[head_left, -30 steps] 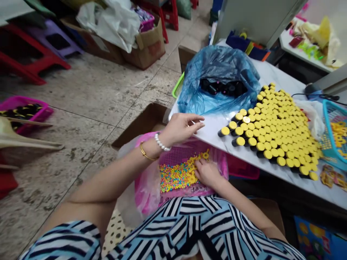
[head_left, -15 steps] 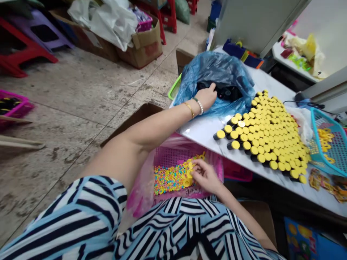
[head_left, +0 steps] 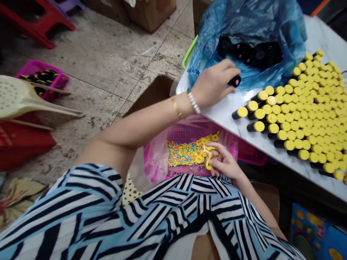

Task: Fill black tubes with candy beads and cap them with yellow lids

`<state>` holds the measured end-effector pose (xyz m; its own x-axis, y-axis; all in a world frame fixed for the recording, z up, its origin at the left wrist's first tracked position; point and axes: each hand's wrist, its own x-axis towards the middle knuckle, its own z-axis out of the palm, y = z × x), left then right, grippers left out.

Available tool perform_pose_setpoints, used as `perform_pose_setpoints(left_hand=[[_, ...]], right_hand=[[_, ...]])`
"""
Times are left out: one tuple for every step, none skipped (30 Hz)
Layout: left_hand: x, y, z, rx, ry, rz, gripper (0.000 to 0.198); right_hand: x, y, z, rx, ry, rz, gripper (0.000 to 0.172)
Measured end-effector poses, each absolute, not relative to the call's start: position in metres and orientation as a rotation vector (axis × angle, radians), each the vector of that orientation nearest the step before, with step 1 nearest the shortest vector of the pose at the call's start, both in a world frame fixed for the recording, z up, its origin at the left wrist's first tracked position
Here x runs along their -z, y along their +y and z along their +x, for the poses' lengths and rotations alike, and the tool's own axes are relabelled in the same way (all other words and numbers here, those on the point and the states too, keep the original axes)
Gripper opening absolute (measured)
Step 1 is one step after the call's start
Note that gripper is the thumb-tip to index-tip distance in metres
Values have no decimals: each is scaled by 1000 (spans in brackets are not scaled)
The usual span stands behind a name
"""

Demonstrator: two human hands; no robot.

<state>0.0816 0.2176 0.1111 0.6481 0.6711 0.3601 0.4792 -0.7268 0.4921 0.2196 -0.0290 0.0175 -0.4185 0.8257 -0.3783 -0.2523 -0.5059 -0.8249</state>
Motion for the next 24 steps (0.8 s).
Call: perform_pose_setpoints(left_hand=[[-101, 201, 71, -826, 827, 2504, 42], [-89, 188, 61, -841, 748, 2482, 38], [-77, 177, 52, -880, 690, 2452, 35], [-65, 171, 45, -931, 667, 2415, 33], [-56, 167, 41, -963, 663, 2374, 33], [-48, 167, 38, -989, 670, 2334, 32], [-44, 168, 36, -1002, 683, 2294, 33], [-41, 170, 36, -1001, 695, 2259, 33], [-41, 172, 36, -995, 699, 2229, 32], [-42, 175, 37, -989, 695, 2206, 31], [-44, 176, 38, -988, 684, 2190, 31], [-46, 177, 38, -988, 668, 2181, 31], [-48, 176, 38, -987, 653, 2177, 30], [-49, 176, 38, -985, 640, 2178, 29], [-50, 175, 37, -982, 634, 2180, 28], [-50, 174, 36, -976, 637, 2179, 27], [-50, 173, 35, -967, 649, 2171, 27], [-50, 172, 34, -956, 665, 2152, 28], [-49, 172, 33, -946, 688, 2121, 28], [-49, 172, 32, -938, 713, 2077, 28], [-48, 171, 31, -931, 735, 2026, 29], [-48, 171, 31, -930, 750, 1976, 29], [-47, 171, 30, -935, 758, 1937, 28], [-47, 170, 31, -944, 760, 1916, 28]], right_hand=[[-21, -28, 221, -1931, -925, -1078, 44], [-26, -27, 223, -1866, -945, -1097, 36], [-31, -25, 225, -1798, -963, -1110, 24], [-37, -22, 228, -1749, -976, -1118, 17], [-44, -19, 230, -1724, -983, -1119, 14], [-51, -15, 233, -1721, -987, -1115, 18], [-60, -11, 235, -1730, -996, -1109, 26], [-68, -6, 236, -1740, -1014, -1100, 38], [-77, -1, 237, -1745, -1045, -1095, 51], [-84, 4, 238, -1736, -1090, -1096, 60], [-91, 9, 238, -1712, -1144, -1109, 61], [-96, 15, 237, -1661, -1198, -1140, 55], [-99, 21, 235, -1571, -1261, -1190, 46], [-101, 26, 233, -1440, -1339, -1252, 37], [-102, 32, 231, -1275, -1428, -1312, 29], [-102, 37, 228, -1091, -1517, -1363, 24], [-101, 41, 225, -916, -1592, -1402, 19], [-99, 45, 221, -788, -1641, -1429, 16], [-98, 48, 217, -735, -1648, -1448, 15], [-96, 51, 213, -753, -1609, -1460, 17], [-95, 54, 209, -821, -1537, -1461, 21], [-93, 56, 205, -911, -1448, -1449, 30], [-92, 59, 201, -997, -1358, -1427, 40], [-91, 63, 197, -1050, -1275, -1404, 47]])
